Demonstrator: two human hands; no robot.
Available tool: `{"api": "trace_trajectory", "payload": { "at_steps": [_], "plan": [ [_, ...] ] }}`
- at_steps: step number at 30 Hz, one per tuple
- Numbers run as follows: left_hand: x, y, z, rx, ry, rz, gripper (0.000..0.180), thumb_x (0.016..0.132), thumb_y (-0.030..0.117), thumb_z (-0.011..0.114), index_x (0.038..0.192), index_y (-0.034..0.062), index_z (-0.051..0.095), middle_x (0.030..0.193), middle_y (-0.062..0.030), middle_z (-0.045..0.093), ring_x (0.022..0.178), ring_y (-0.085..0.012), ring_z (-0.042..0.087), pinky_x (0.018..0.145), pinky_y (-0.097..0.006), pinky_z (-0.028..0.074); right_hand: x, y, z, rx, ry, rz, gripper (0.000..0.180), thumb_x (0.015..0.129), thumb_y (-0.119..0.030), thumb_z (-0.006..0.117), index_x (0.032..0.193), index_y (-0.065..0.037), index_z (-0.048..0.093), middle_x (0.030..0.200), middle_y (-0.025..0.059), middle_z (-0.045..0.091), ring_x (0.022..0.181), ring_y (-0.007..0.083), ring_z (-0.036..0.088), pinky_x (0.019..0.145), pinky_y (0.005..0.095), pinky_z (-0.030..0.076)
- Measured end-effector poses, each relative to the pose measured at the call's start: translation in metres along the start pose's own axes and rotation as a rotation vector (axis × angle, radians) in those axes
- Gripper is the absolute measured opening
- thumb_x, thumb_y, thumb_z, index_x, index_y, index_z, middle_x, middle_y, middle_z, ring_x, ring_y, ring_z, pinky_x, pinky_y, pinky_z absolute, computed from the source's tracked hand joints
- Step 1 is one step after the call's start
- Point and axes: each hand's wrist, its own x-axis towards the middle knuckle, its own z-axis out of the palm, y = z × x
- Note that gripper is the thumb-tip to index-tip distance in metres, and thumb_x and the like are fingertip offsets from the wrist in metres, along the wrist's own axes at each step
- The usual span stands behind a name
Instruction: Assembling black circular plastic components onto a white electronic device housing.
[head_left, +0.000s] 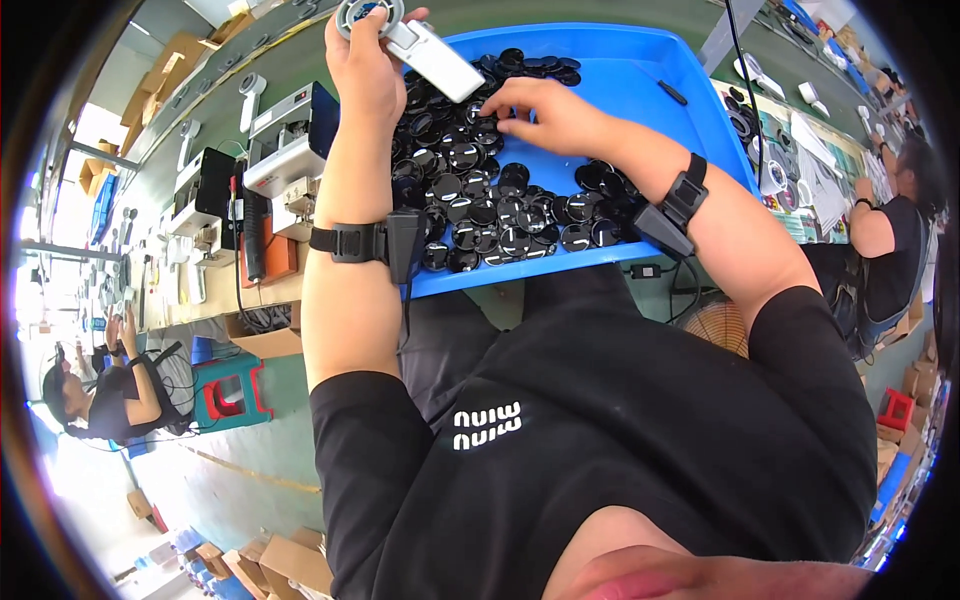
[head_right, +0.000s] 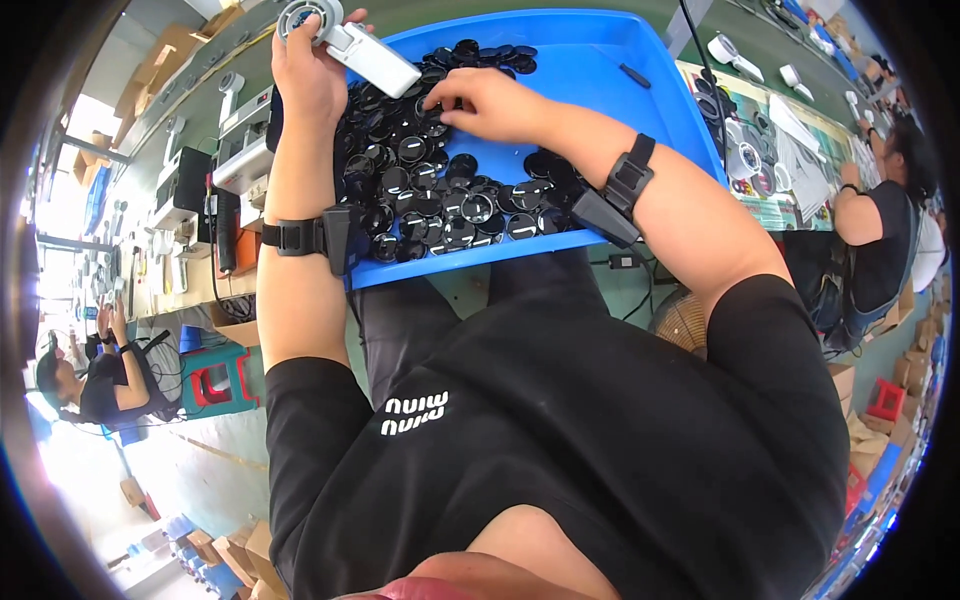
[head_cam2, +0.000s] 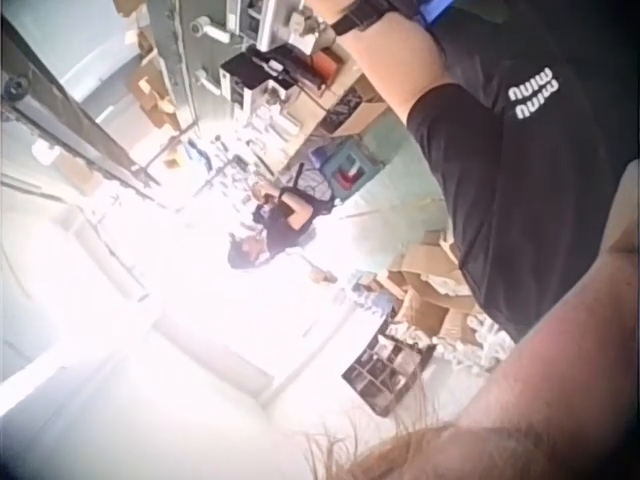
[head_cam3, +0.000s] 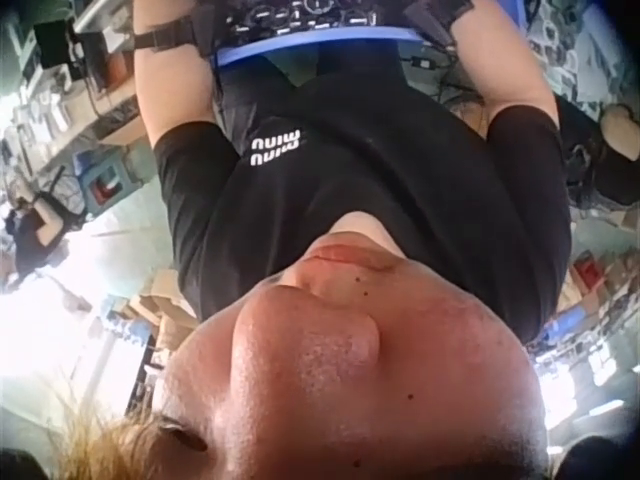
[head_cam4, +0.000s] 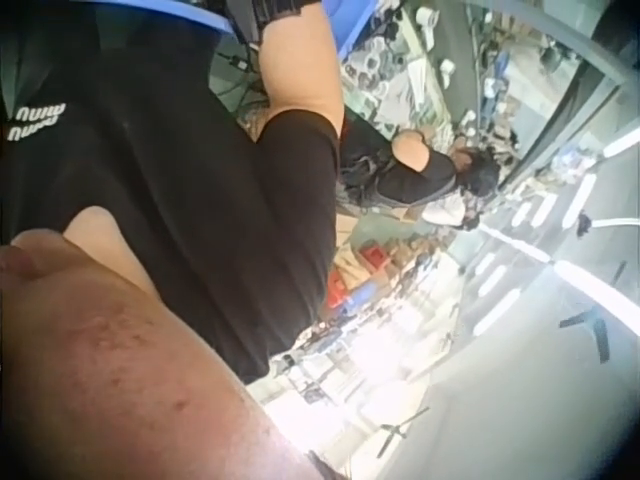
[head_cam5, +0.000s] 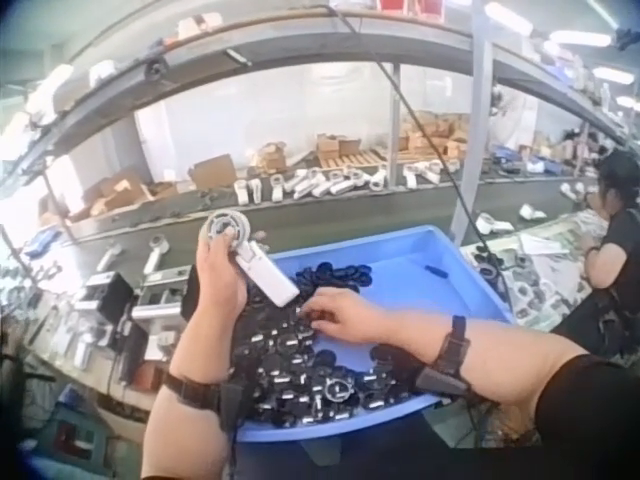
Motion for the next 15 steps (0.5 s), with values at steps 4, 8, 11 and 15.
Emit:
{"api": "trace_trajectory", "payload": {
  "at_steps": [4,8,11,15],
  "plan": [
    [0.0,-0.005,0.002,-0.047,0.036,-0.109,0.03,0.099,0.009,0.05,0.128,0.0096,0.05,0.096,-0.0104,0.065,0.079,-0.0278,0.071,0.068,-0.042,0.061,0.002,-0.01,0.012,-0.172,0.007,0.052,0.043,0.085,-0.002,0.072,0.126,-0.014,0.071,0.111,0.0087,0.059,0.1,0.0274,0.064,0.089,0.0384,0.054],
    [-0.005,-0.008,0.008,-0.158,-0.114,-0.119,0.032,0.1,0.022,0.05,0.129,0.0085,0.05,0.094,-0.0098,0.066,0.078,-0.0284,0.07,0.068,-0.042,0.06,-0.001,0.003,0.013,-0.295,-0.002,-0.027,0.039,0.084,-0.006,0.074,0.121,-0.016,0.075,0.113,0.0083,0.06,0.11,0.0287,0.062,0.092,0.0405,0.054],
    [-0.011,-0.005,0.017,-0.236,-0.231,-0.096,0.048,0.1,0.036,0.048,0.139,0.0077,0.047,0.101,-0.0102,0.066,0.083,-0.0286,0.07,0.073,-0.043,0.059,0.004,0.01,0.002,-0.294,0.073,-0.052,0.027,0.087,-0.008,0.071,0.112,-0.013,0.076,0.111,0.0094,0.062,0.11,0.0304,0.063,0.092,0.0423,0.054],
    [-0.018,-0.001,0.019,-0.24,-0.293,-0.036,0.061,0.099,0.038,0.05,0.149,0.0064,0.039,0.114,-0.0121,0.062,0.094,-0.028,0.068,0.081,-0.042,0.057,0.012,-0.005,-0.027,-0.258,0.481,0.057,0.014,0.096,-0.008,0.06,0.104,-0.004,0.071,0.096,0.019,0.07,0.093,0.0405,0.068,0.085,0.0464,0.055]
  ]
}}
